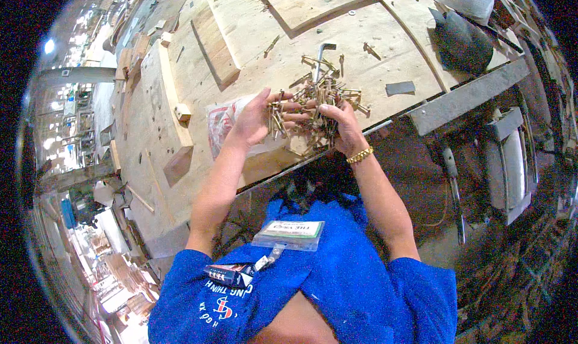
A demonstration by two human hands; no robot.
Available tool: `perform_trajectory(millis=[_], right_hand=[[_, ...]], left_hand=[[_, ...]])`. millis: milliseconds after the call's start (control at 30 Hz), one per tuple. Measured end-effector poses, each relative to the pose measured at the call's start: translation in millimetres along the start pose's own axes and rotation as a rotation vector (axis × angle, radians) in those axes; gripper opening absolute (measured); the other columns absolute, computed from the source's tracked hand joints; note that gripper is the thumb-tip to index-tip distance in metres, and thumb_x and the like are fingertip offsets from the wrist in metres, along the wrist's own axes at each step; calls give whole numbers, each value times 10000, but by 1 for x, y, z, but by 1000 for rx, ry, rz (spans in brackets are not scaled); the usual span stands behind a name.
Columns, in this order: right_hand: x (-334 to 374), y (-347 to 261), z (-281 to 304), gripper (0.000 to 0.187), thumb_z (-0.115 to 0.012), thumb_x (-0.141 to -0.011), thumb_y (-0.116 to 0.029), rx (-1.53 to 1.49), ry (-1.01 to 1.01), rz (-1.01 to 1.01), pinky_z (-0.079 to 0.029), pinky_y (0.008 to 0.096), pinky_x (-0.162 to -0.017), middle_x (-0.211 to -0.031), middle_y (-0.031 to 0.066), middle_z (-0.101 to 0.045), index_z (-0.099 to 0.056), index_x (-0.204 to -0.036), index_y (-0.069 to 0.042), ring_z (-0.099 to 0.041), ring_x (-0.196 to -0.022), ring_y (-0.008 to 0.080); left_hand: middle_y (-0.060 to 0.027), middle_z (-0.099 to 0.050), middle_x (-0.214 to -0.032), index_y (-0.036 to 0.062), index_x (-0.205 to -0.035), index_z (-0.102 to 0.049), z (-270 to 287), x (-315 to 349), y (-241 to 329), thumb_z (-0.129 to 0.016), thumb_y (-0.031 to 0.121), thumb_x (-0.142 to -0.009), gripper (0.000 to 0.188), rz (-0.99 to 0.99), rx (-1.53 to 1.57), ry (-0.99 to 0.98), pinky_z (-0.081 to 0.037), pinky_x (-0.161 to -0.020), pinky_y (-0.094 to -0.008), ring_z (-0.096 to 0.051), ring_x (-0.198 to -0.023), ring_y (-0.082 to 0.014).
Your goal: The person empties a bag of brass fasteners onto a workbench and sorts them by hand. They then walk to a pneumatic nail gun and load the fasteners into its magazine.
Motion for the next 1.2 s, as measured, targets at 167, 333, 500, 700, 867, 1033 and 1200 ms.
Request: perform_trajectory(millis=[167, 333, 500, 700, 867, 1033, 1200], right_hand=[[-1, 4, -1, 280, -624, -827, -116, 54, -13, 10, -563, 284, -594, -909, 97, -653, -558, -1072, 3, -658, -747, 165], [-3, 7, 0, 315, -677, -777, -22, 75, 82, 51, -538, 283, -718, -962, 73, -651, -568, -1072, -9, -635, -809, 146], [-4, 7, -9, 395, -728, -730, -11, 36, 107, 135, -524, 282, -757, -982, 60, -648, -562, -1089, -9, -626, -844, 138], [-1, 8, -2, 544, -759, -705, -31, 75, 133, 169, -520, 280, -778, -1033, 67, -629, -501, -1183, -23, -614, -906, 143], [5, 9, -7, 584, -775, -669, -52, 96, 162, 222, -519, 283, -768, -1023, 65, -621, -497, -1183, -26, -608, -893, 145], [4, 13, -4, 482, -714, -722, -19, -2, 163, 197, -529, 286, -736, -997, 60, -622, -505, -1157, -32, -617, -850, 146], [11, 8, 0, 476, -649, -766, 7, -205, 87, 188, -556, 317, -686, -989, 84, -633, -469, -1206, -28, -637, -813, 173]], left_hand=[[-256, -578, -1087, -17, -1206, -440, -6, -2, 0, -368, 455, -965, 536, -20, 49, 5, -506, -871, -463, -600, -1001, -387], [-262, -569, -1140, -21, -1217, -448, -8, -2, 1, -323, 358, -985, 462, -68, 52, 69, -483, -912, -476, -589, -1028, -379], [-260, -546, -1175, -5, -1207, -468, -16, 1, 6, -393, 222, -959, 344, -191, 176, 13, -474, -906, -480, -561, -1067, -359], [-227, -482, -1296, 1, -1295, -423, -45, 9, 8, -418, 194, -940, 405, -206, 295, -207, -435, -965, -483, -511, -1159, -322], [-190, -341, -1430, 9, -1373, -332, -47, 17, 7, -454, -10, -802, 585, -275, -9, -157, -373, -1040, -478, -367, -1305, -313], [-152, -344, -1440, 23, -1391, -319, -57, 19, 5, -447, -92, -708, 704, -223, 27, -172, -358, -1053, -489, -364, -1310, -301], [-157, -366, -1421, 5, -1384, -324, -59, 21, 9, -458, -88, -694, 710, -184, 20, -239, -353, -1054, -505, -378, -1300, -304]])
Point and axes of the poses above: each hand's wrist, its own x-axis away from the middle knuckle, its own z-axis out of the back of the hand, y = z × x, the point moved 9 cm from there along -x, towards the middle knuckle
